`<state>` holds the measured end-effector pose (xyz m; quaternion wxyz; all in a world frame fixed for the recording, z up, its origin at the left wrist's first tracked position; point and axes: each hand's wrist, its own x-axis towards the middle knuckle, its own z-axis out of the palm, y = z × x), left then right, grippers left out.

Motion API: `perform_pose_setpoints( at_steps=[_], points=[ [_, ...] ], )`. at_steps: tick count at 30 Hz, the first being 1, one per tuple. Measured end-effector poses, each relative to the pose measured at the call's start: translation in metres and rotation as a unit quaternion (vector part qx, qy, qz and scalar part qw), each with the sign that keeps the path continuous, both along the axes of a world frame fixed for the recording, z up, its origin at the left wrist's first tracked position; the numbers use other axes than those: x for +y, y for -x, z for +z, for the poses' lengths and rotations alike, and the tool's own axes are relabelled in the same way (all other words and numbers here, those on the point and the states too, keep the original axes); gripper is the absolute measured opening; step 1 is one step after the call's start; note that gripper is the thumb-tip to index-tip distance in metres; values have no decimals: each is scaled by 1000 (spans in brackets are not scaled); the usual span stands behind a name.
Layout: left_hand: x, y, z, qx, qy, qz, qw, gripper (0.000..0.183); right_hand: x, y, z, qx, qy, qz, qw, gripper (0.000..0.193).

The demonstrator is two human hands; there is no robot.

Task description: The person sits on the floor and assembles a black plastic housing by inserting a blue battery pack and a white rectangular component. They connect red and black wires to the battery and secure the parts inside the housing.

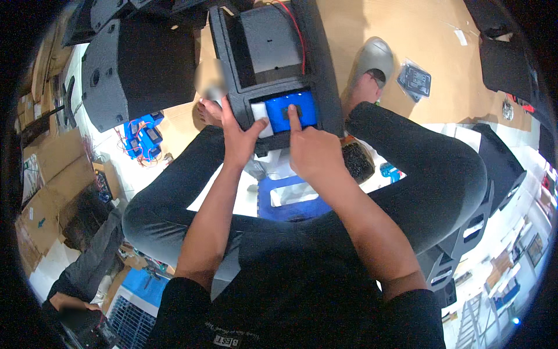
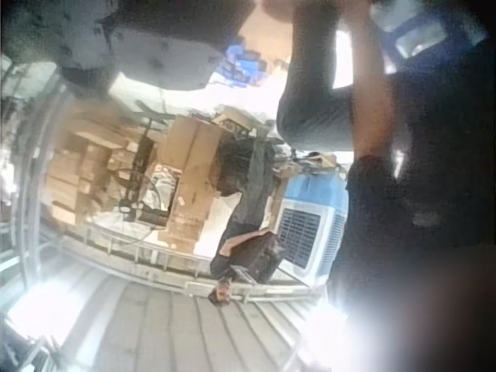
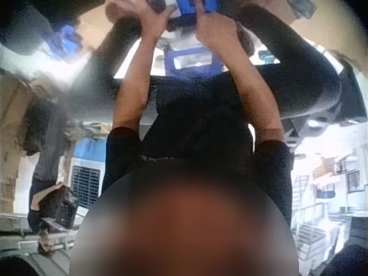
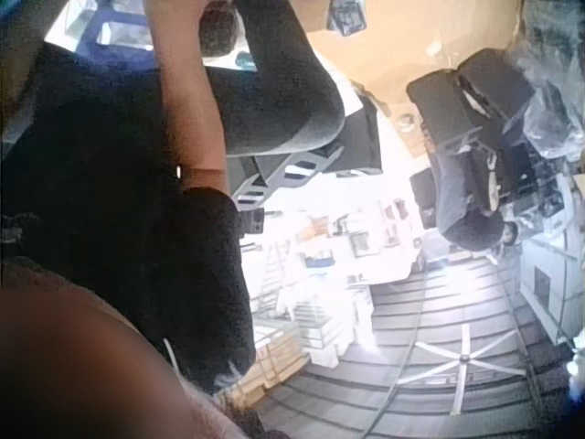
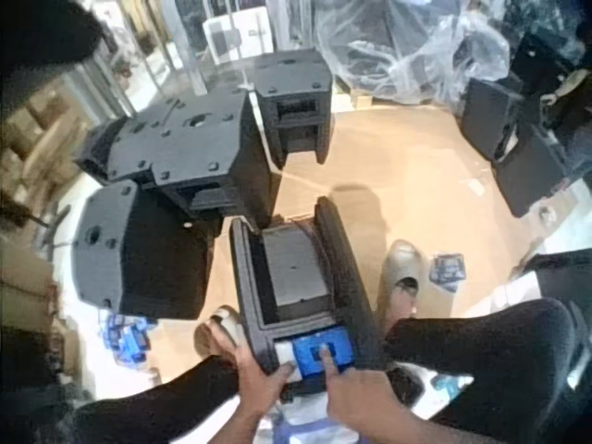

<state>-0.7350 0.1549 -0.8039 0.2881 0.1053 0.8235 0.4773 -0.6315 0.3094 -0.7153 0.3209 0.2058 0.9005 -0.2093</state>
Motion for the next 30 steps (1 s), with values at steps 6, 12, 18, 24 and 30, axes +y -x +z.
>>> perform_pose_setpoints(
  at_steps=[6, 12, 18, 24, 30],
  points=[
    [8, 1, -10, 89, 51, 34, 994, 129, 2, -3, -15, 91, -20, 13, 996, 67],
    [10, 3, -10, 89, 72, 41, 993, 133, 9, -6, -22, 314, -95, 178, 928, 84],
    [9, 3, -13, 96, 69, 49, 992, 132, 28, 4, -59, 373, -126, 219, 893, 91],
    [8, 2, -12, 87, 81, 56, 991, 128, 29, 6, -64, 343, -76, 211, 912, 89],
    [9, 3, -11, 92, 70, 58, 992, 126, 19, 8, -62, 356, -138, 234, 894, 93]
  ],
)
